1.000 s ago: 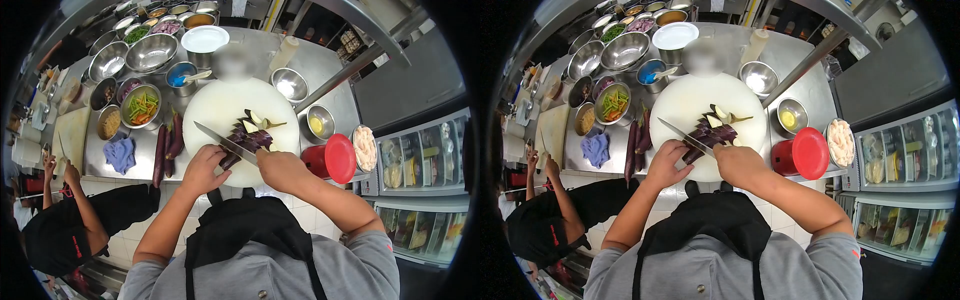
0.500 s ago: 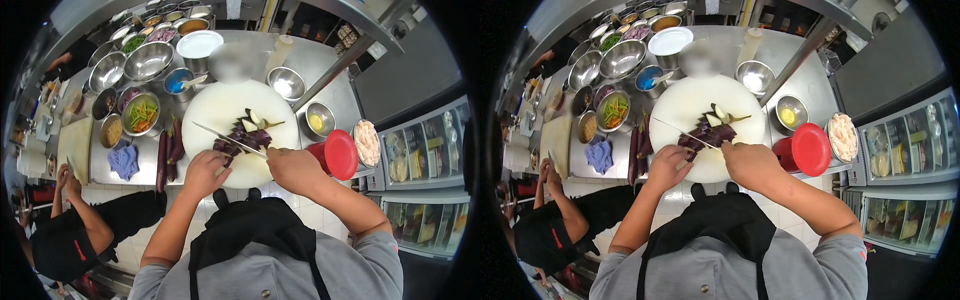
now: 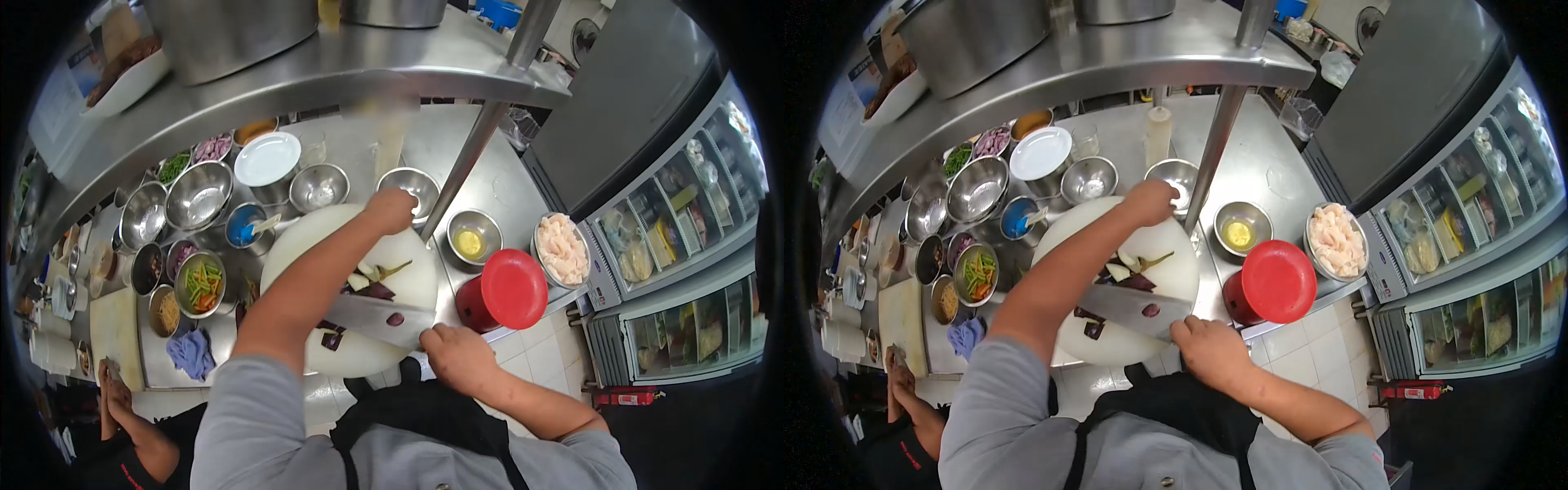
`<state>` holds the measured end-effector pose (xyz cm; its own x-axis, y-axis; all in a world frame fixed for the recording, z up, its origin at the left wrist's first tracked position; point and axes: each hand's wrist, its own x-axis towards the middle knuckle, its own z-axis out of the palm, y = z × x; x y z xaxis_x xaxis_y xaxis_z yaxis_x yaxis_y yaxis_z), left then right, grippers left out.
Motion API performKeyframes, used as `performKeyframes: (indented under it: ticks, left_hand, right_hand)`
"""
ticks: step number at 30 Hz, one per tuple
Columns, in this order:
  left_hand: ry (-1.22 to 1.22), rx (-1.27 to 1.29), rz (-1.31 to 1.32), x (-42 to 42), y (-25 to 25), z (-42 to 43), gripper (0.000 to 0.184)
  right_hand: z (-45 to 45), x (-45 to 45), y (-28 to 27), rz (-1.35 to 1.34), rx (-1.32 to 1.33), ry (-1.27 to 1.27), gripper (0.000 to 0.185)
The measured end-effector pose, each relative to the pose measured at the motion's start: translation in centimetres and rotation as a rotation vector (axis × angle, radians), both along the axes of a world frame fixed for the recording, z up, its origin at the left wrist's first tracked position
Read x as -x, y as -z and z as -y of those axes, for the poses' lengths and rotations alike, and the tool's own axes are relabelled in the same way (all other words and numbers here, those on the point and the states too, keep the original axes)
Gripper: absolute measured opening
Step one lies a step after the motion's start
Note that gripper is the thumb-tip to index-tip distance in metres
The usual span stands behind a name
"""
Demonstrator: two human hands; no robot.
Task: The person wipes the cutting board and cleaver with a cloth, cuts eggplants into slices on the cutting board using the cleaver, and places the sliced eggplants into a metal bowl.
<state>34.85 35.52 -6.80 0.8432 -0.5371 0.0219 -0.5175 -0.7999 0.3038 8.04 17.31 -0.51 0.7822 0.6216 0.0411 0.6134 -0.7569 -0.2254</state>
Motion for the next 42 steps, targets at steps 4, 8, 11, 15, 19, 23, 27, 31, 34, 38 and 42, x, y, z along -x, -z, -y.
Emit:
performKeyframes:
  ticks: [4, 8, 11, 15, 19, 23, 27, 31, 34, 38, 42]
  left_hand:
    - [0.072, -0.256, -0.175, -4.2, 3.8, 3.8, 0.031]
    - [0.157, -0.062, 0.016, -5.4, 5.5, 3.9, 0.022]
    - [-0.03, 0.014, 0.008, -5.0, 1.8, 2.7, 0.02]
    - [-0.236, 0.387, 0.151, -2.8, -3.9, -1.0, 0.021]
    - [-0.033, 0.151, 0.082, 3.5, -6.1, -6.4, 0.02]
    - [0.019, -0.043, 0.195, 9.8, -3.1, -11.2, 0.012]
    - [-0.039, -0.099, 0.212, 13.5, -1.1, -13.9, 0.002]
    - [-0.063, -0.059, 0.296, 15.8, -0.7, -14.6, 0.003]
    - [-0.097, 0.053, 0.8, 17.0, -2.9, -12.6, 0.012]
    - [-0.027, 0.139, 0.188, 16.0, -3.5, -6.6, 0.015]
    - [-0.014, -0.286, -0.053, 13.3, -1.4, -0.8, 0.015]
  right_hand:
    - [0.4, 0.3, -0.3, -0.025, -0.028, 0.02, 0.015]
    - [1.4, 0.1, -0.6, -0.051, -0.055, 0.01, 0.015]
    - [1.8, -0.4, 0.1, -0.062, -0.074, 0.021, 0.017]
    - [1.2, -1.2, -0.2, -0.014, -0.034, -0.027, 0.017]
    - [0.7, -1.8, -0.1, 0.011, -0.061, -0.097, 0.018]
    - [-0.3, -2.2, 0.1, 0.025, -0.077, -0.142, 0.017]
    - [-1.2, -2.0, 0.8, 0.015, -0.033, -0.169, 0.015]
    - [-1.3, -1.6, 0.6, 0.026, -0.043, -0.214, 0.015]
    - [0.1, -0.9, -0.1, -0.007, 0.039, -0.19, 0.017]
    - [1.6, 0.4, -0.2, 0.002, 0.047, -0.142, 0.016]
    - [2.3, 1.2, -0.6, -0.014, 0.003, -0.132, 0.013]
